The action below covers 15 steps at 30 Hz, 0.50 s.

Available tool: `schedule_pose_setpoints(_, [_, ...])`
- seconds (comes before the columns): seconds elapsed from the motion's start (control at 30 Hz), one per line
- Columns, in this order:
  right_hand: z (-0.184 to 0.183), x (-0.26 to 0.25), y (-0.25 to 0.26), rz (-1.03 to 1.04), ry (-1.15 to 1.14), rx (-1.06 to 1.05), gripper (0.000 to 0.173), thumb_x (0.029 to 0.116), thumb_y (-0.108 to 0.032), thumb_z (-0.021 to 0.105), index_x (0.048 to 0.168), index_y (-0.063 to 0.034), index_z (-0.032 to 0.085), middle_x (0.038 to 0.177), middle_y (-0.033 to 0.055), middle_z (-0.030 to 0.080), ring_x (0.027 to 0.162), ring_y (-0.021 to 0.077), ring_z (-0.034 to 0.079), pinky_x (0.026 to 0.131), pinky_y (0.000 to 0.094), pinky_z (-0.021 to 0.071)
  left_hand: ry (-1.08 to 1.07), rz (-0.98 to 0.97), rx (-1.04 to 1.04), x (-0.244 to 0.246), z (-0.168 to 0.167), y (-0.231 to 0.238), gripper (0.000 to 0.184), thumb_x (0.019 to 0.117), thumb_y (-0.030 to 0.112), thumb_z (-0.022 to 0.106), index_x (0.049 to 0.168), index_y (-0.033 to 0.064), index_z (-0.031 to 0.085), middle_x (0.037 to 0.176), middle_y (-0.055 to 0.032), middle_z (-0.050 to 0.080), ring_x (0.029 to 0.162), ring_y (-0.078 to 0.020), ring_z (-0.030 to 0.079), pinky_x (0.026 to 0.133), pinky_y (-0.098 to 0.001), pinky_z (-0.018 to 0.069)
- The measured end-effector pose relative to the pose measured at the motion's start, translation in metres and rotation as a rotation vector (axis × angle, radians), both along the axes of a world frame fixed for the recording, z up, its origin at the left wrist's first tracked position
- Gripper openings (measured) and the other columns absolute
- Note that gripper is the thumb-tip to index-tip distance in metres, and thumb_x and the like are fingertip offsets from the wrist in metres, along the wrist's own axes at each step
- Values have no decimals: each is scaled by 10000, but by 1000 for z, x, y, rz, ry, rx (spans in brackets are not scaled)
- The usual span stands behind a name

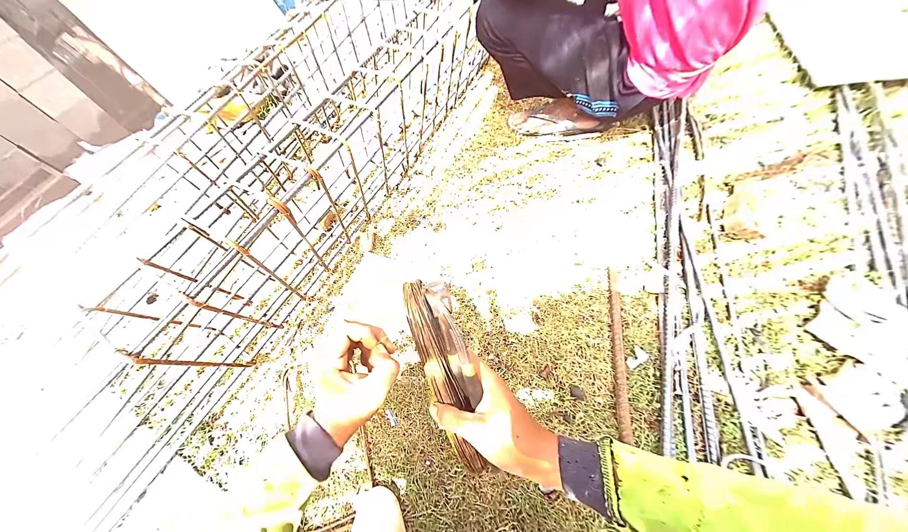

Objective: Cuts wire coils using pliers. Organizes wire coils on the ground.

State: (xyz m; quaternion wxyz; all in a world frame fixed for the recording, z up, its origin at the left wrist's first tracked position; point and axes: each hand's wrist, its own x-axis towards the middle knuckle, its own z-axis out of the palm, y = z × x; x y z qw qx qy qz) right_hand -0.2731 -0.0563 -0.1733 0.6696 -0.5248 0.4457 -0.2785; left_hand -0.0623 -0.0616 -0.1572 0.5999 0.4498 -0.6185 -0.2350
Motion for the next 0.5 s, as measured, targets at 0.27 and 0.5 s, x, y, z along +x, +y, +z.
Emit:
schedule_pose_setpoints(0.27, [15,-25,-19,-108,-32,149,477,839,-107,775,1260,-72,554,919,112,721,774,242,735,721,386,648,-948,-335,1184,36,-41,6,767,977,267,664,1632,154,280,1701,-157,191,1315,-424,560,1036,-639,485])
schedule_pose_setpoints(0.5, [82,-16,-21,-236,-53,250,437,882,-201,812,1266,-158,608,935,118,726,751,239,716,629,378,617,83,-869,768,-43,-19,57,783,821,347,864,1450,43,510,1439,-51,582,1361,-135,514,1173,-375,425])
